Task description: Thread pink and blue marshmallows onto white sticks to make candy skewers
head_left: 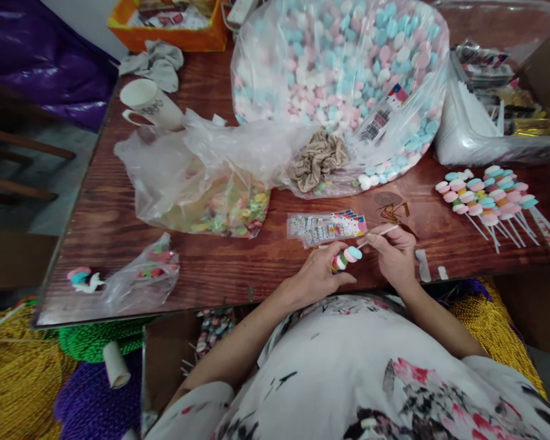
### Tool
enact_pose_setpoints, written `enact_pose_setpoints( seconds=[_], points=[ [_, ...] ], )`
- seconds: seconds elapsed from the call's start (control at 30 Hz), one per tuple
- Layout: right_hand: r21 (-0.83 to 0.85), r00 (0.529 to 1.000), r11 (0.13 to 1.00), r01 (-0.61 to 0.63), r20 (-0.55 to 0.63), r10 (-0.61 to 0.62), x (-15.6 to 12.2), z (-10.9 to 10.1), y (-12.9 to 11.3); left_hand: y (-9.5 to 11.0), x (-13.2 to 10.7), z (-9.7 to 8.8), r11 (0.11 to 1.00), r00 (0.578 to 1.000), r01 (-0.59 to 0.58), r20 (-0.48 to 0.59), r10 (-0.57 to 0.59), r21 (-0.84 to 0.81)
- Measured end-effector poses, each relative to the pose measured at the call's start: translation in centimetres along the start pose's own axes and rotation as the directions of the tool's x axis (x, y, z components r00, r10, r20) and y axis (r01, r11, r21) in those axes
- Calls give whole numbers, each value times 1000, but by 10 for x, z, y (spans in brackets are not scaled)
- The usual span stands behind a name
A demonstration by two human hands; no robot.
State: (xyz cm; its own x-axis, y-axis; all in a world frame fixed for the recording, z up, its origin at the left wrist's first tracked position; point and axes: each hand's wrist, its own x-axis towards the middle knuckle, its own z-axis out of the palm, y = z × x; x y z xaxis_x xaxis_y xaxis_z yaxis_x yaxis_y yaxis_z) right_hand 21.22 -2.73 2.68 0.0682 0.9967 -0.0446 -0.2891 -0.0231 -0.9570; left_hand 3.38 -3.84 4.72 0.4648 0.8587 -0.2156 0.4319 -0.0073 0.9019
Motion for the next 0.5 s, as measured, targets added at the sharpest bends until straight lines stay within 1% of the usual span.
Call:
enact_pose_setpoints(
  seconds=[0.07,0.2,0.27,0.3,0.33,0.4,0.47,0.5],
  points=[
    [-3,1000,1000,-1,19,1,-3,4,0,1,0,-2,1000,999,-15,31,15,1],
    [-11,994,1000,2,111,0,-8,9,-1,5,0,-6,994,990,-53,127,65,-96],
    [-13,994,1000,11,113,-10,-8,8,-1,6,-1,-9,990,986,-84,132,99,-113],
    [-12,995,1000,17,95,-16,-7,8,-1,6,-2,-10,991,986,-97,124,108,-91],
    [-7,997,1000,21,70,-21,-5,7,-1,6,-3,-12,994,988,-100,112,104,-37],
    [14,1000,1000,23,5,-24,-1,5,-1,3,-8,-13,986,997,-56,68,46,159],
    [35,999,999,12,-43,-11,2,4,0,-1,-13,-14,931,1000,25,-9,-23,365],
    [45,998,999,3,-56,0,3,4,0,-3,-15,-15,901,998,52,-41,-38,431]
  ],
)
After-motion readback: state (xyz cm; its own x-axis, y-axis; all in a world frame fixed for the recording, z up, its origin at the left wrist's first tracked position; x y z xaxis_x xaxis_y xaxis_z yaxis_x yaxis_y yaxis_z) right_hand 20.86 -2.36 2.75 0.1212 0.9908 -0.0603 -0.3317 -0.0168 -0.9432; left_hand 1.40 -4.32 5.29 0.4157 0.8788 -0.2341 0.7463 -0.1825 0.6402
